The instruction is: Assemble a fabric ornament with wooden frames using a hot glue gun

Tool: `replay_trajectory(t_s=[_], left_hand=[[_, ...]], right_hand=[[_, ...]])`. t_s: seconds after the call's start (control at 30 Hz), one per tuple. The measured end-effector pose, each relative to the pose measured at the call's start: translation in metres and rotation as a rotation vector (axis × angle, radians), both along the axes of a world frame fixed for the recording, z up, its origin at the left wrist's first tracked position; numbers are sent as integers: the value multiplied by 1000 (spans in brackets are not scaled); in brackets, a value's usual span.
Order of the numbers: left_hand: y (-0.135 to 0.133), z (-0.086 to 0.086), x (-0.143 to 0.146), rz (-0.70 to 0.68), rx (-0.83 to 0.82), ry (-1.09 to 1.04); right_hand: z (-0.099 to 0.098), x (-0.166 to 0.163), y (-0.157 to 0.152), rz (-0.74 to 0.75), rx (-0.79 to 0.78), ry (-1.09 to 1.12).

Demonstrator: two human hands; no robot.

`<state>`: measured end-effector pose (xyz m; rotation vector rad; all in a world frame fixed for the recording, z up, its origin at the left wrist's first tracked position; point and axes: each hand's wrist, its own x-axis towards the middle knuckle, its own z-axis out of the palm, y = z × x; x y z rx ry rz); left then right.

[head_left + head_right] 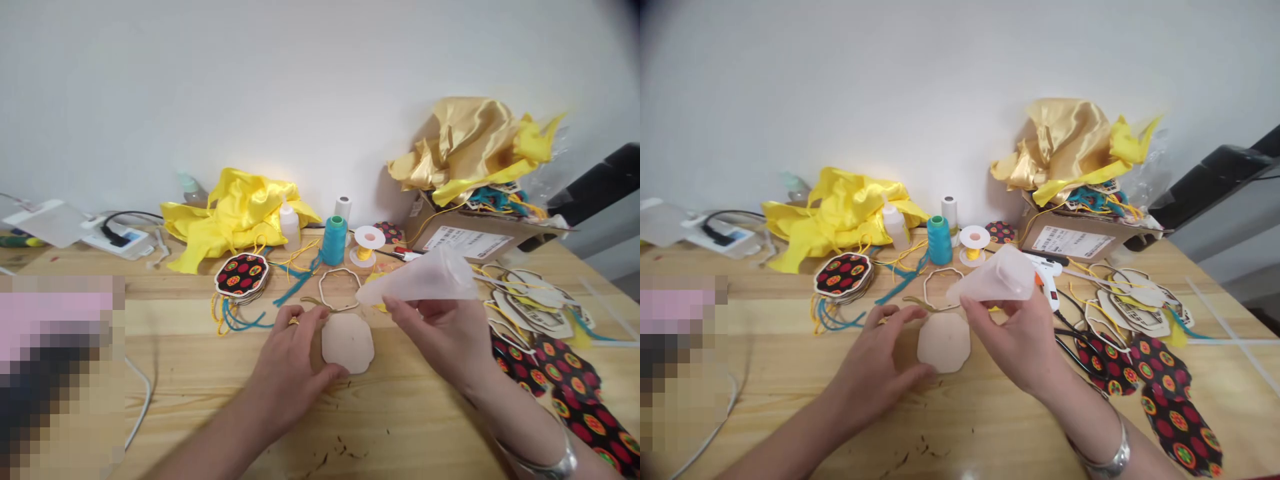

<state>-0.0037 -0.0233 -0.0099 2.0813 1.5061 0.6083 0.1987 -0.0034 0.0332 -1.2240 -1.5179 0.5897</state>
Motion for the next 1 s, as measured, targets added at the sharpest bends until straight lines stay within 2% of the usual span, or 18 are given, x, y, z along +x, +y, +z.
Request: replay_trajectory(t_s=[0.13,0.33,0.53,0.73,1.0], left_hand=[[-2,-2,1,-41,-29,87],[-2,-1,2,-66,-33,106],[-2,-5,2,-94,-20,93],[-3,-4,3,-118,-9,106],[-9,2,7,-79,-48,140]], right_hand=[[-9,-6,1,32,-137,115],[-22,-5,0,65,-225,162],[-36,-3,-2,18,-205,71],[-45,-5,-1,37,-143,41],[-47,-8,-7,66,-177,4]])
